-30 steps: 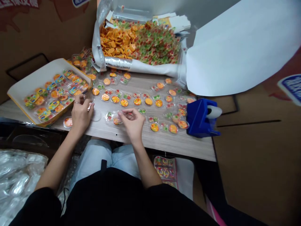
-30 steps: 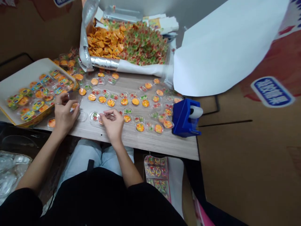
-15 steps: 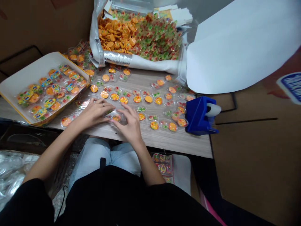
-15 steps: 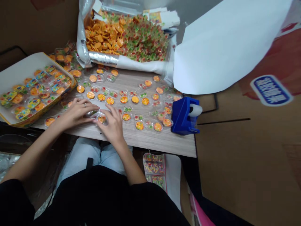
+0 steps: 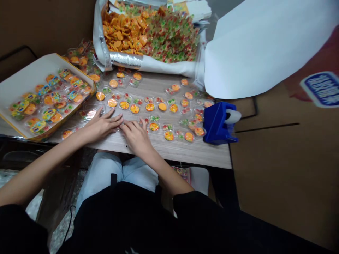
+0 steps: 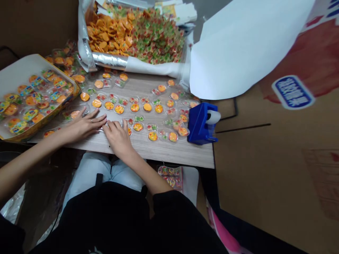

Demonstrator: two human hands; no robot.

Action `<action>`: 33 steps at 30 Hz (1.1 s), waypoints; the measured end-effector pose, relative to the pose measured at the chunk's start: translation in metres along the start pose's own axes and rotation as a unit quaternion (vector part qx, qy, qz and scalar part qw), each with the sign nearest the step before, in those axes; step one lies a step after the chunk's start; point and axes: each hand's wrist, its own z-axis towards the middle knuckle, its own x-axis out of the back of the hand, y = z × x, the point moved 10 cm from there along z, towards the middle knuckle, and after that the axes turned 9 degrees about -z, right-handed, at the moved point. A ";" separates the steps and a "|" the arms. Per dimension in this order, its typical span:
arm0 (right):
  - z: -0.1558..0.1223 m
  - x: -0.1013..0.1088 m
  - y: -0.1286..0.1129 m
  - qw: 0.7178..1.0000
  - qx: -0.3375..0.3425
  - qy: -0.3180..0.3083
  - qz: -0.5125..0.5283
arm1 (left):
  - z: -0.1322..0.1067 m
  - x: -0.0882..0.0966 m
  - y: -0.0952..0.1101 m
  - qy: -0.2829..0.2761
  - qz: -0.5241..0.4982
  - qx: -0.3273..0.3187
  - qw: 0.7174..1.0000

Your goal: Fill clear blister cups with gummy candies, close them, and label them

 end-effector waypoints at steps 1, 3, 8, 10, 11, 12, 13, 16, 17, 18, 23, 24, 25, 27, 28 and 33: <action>0.001 0.000 0.001 1.000 0.000 -0.006 -0.005 | 0.001 0.000 0.000 0.001 0.006 0.003 1.000; 0.003 0.000 0.001 1.000 0.000 -0.010 -0.015 | 0.000 0.000 -0.001 0.015 0.027 0.021 0.999; 0.005 0.003 -0.006 1.000 -0.001 0.000 -0.024 | -0.005 -0.005 0.005 0.042 0.065 0.011 0.997; 0.004 0.007 -0.009 1.000 0.000 0.002 -0.020 | -0.007 0.000 0.008 0.053 0.069 -0.008 0.996; 0.002 0.010 -0.009 1.000 -0.003 0.008 -0.016 | -0.009 0.006 0.010 0.067 0.069 -0.014 0.995; -0.001 0.014 -0.007 1.000 -0.013 0.021 -0.012 | -0.012 0.015 0.011 0.090 0.068 -0.016 0.993; -0.005 0.020 -0.002 0.998 -0.035 0.045 -0.008 | -0.018 0.027 0.013 0.120 0.068 -0.012 0.990; -0.032 0.037 0.027 0.975 -0.159 0.153 0.001 | -0.043 0.061 0.013 0.199 0.076 0.025 0.977; -0.042 0.038 0.036 0.963 -0.199 0.180 0.002 | -0.053 0.068 0.011 0.211 0.086 0.045 0.973; -0.052 0.036 0.043 0.954 -0.227 0.195 0.002 | -0.061 0.072 0.009 0.213 0.098 0.064 0.970; -0.079 0.017 0.060 0.948 -0.244 0.202 0.042 | -0.079 0.065 -0.006 0.176 0.127 0.108 0.970; -0.083 0.015 0.063 0.949 -0.234 0.203 0.064 | -0.078 0.062 -0.008 0.172 0.122 0.106 0.972; -0.085 0.014 0.066 0.951 -0.219 0.201 0.090 | -0.077 0.060 -0.010 0.170 0.119 0.106 0.973; -0.089 0.015 0.072 0.954 -0.183 0.193 0.139 | -0.075 0.061 -0.013 0.172 0.120 0.111 0.971; -0.090 0.017 0.075 0.955 -0.165 0.190 0.159 | -0.074 0.063 -0.015 0.175 0.124 0.116 0.970; -0.090 0.028 0.079 0.960 -0.077 0.173 0.208 | -0.066 0.071 -0.016 0.164 0.148 0.134 0.966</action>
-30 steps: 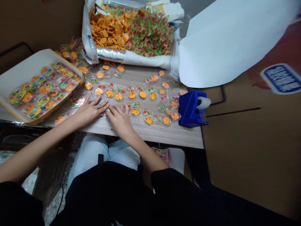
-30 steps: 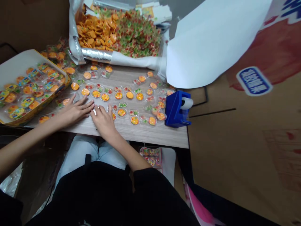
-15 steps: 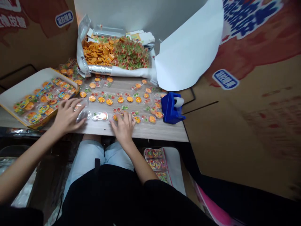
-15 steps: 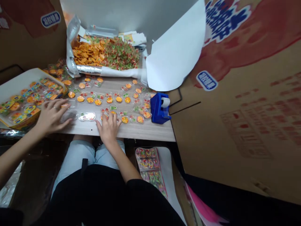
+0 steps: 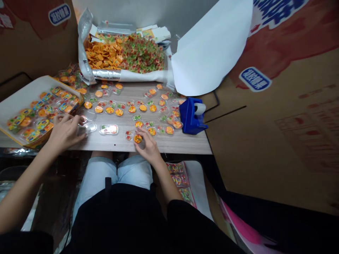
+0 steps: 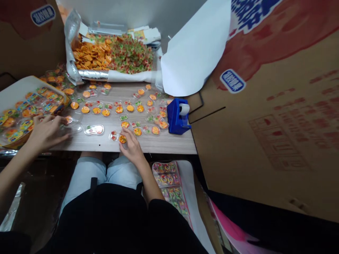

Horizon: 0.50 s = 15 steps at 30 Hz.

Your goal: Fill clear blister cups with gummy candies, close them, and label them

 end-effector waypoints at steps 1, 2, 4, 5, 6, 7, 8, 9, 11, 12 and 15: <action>0.001 -0.001 -0.002 1.000 0.014 -0.010 0.008 | 0.002 -0.001 0.001 -0.005 0.002 -0.003 1.000; 0.002 -0.002 -0.004 0.999 0.027 -0.019 0.015 | 0.004 -0.001 0.001 -0.008 -0.003 -0.005 1.000; 0.004 -0.004 -0.009 0.998 0.051 -0.031 0.021 | 0.007 -0.003 -0.001 -0.012 -0.030 -0.002 0.999; 0.005 -0.005 -0.011 0.997 0.060 -0.034 0.020 | 0.009 -0.002 -0.003 -0.013 -0.045 0.004 0.999; 0.005 -0.005 -0.012 0.997 0.069 -0.034 0.016 | 0.010 -0.001 -0.006 -0.014 -0.054 0.013 0.998; 0.005 -0.004 -0.013 0.997 0.074 -0.031 0.010 | 0.010 0.002 -0.008 -0.014 -0.056 0.023 0.998; 0.005 -0.002 -0.014 0.997 0.076 -0.024 0.002 | 0.010 0.006 -0.009 -0.011 -0.052 0.031 0.998; 0.005 0.000 -0.013 0.997 0.074 -0.016 -0.006 | 0.010 0.012 -0.007 -0.003 -0.046 0.038 0.998; 0.005 0.004 -0.010 0.998 0.057 -0.004 -0.025 | 0.010 0.027 0.006 0.026 -0.039 0.038 0.998; 0.005 0.005 -0.009 0.998 0.046 -0.006 -0.036 | 0.011 0.033 0.018 0.039 -0.046 0.029 0.998; 0.006 -0.004 -0.007 0.994 0.027 -0.050 -0.088 | 0.019 0.027 0.067 0.023 -0.124 -0.022 0.992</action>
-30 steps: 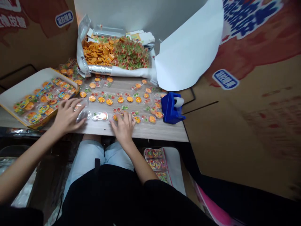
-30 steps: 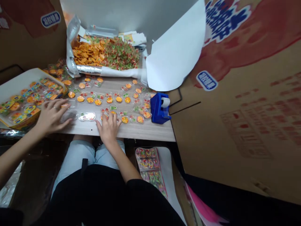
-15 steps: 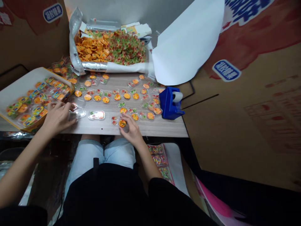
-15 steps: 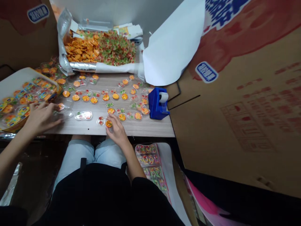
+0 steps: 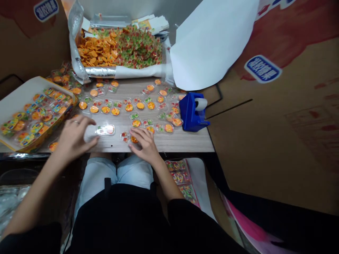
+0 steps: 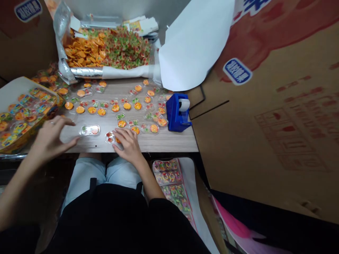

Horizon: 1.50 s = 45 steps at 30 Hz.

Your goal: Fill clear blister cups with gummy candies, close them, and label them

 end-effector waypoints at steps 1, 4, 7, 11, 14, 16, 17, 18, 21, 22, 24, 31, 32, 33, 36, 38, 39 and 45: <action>0.001 -0.004 -0.001 1.000 0.000 -0.018 -0.023 | 0.004 -0.013 0.013 -0.024 -0.032 -0.014 0.999; 0.007 -0.010 -0.006 0.995 0.007 -0.044 -0.087 | 0.015 -0.050 0.037 -0.083 -0.090 -0.026 0.992; 0.010 -0.009 -0.009 0.992 0.019 -0.039 -0.116 | 0.021 -0.067 0.039 -0.094 -0.112 -0.012 0.989; 0.009 0.003 -0.004 0.995 -0.001 0.001 -0.101 | 0.020 -0.069 0.038 -0.078 -0.129 -0.006 0.989; 0.005 0.022 0.004 0.995 -0.035 0.051 -0.074 | 0.021 -0.074 0.047 -0.070 -0.120 -0.016 0.990; 0.005 0.027 0.005 0.996 -0.027 0.051 -0.070 | 0.024 -0.082 0.056 -0.065 -0.092 -0.028 0.993; 0.006 0.025 0.004 0.996 -0.011 0.035 -0.076 | 0.025 -0.087 0.061 -0.064 -0.072 -0.034 0.995; 0.006 0.022 0.003 0.996 0.006 0.014 -0.086 | 0.026 -0.093 0.065 -0.064 -0.051 -0.040 0.996; 0.003 0.007 0.001 0.990 0.051 -0.042 -0.122 | 0.024 -0.108 0.073 -0.065 -0.011 -0.054 0.996; 0.002 0.004 0.002 0.988 0.060 -0.050 -0.132 | 0.022 -0.111 0.074 -0.062 -0.009 -0.058 0.996; 0.000 -0.001 0.001 0.985 0.071 -0.057 -0.150 | 0.020 -0.115 0.073 -0.052 -0.009 -0.057 0.997; 0.010 -0.005 -0.002 0.976 0.105 -0.075 -0.177 | 0.026 -0.112 0.065 -0.039 0.006 -0.026 0.999; 0.013 -0.003 -0.002 0.976 0.107 -0.074 -0.172 | 0.027 -0.111 0.066 -0.040 0.001 -0.026 0.999; 0.016 0.000 -0.001 0.978 0.109 -0.073 -0.165 | 0.028 -0.109 0.066 -0.040 -0.003 -0.027 0.999; 0.023 0.006 0.001 0.981 0.111 -0.068 -0.147 | 0.030 -0.100 0.067 -0.019 0.001 -0.042 0.999; 0.026 0.005 0.001 0.980 0.118 -0.074 -0.140 | 0.030 -0.098 0.066 -0.006 0.016 -0.038 0.999; 0.027 0.004 0.001 0.979 0.123 -0.080 -0.139 | 0.030 -0.098 0.065 -0.005 0.024 -0.029 0.999; 0.021 -0.006 0.003 0.976 0.133 -0.103 -0.135 | 0.021 -0.108 0.075 0.002 0.040 -0.017 0.999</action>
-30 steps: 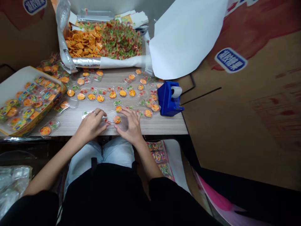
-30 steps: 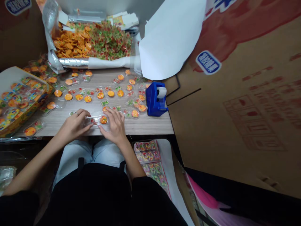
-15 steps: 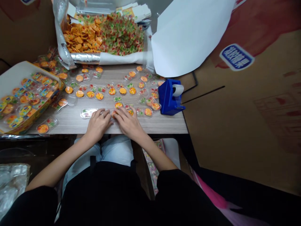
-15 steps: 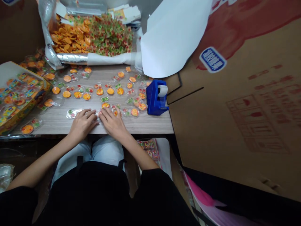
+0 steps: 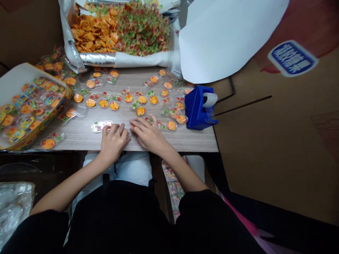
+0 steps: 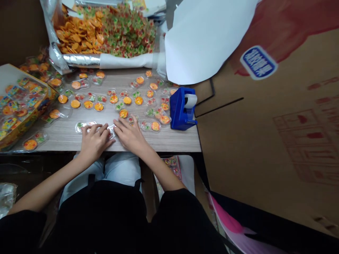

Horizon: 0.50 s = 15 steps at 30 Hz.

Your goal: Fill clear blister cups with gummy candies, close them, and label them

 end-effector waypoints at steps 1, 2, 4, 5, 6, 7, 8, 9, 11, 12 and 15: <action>-0.002 -0.001 0.000 1.000 0.001 -0.001 0.002 | -0.002 -0.001 0.002 0.002 0.003 -0.003 1.000; -0.004 -0.002 0.000 1.000 0.002 -0.001 0.005 | -0.004 -0.001 0.004 0.002 0.007 -0.006 1.000; -0.008 -0.003 -0.001 1.000 0.004 0.000 0.010 | -0.007 -0.003 0.007 -0.004 0.013 -0.020 1.000; -0.010 -0.004 -0.001 1.000 0.005 0.000 0.012 | -0.009 -0.004 0.007 -0.011 0.013 -0.029 0.999; -0.012 -0.006 -0.001 1.000 0.005 -0.001 0.014 | -0.011 -0.005 0.006 -0.018 0.010 -0.036 0.999; -0.013 -0.007 -0.001 1.000 0.004 -0.003 0.017 | -0.012 -0.006 0.005 -0.027 0.003 -0.040 0.999; -0.014 -0.009 -0.001 1.000 0.003 -0.007 0.021 | -0.013 -0.006 0.002 -0.034 -0.006 -0.039 0.999; -0.014 -0.010 0.000 1.000 0.002 -0.012 0.026 | -0.012 -0.006 -0.003 -0.040 -0.019 -0.033 0.998; -0.013 -0.010 0.001 0.999 0.000 -0.024 0.037 | -0.008 -0.004 -0.011 -0.052 -0.046 -0.015 0.997; -0.012 -0.010 0.002 0.999 0.000 -0.029 0.041 | -0.004 -0.002 -0.014 -0.060 -0.056 -0.009 0.997; -0.008 -0.006 0.002 0.998 0.001 -0.035 0.047 | 0.007 -0.001 -0.012 -0.099 -0.053 -0.013 0.994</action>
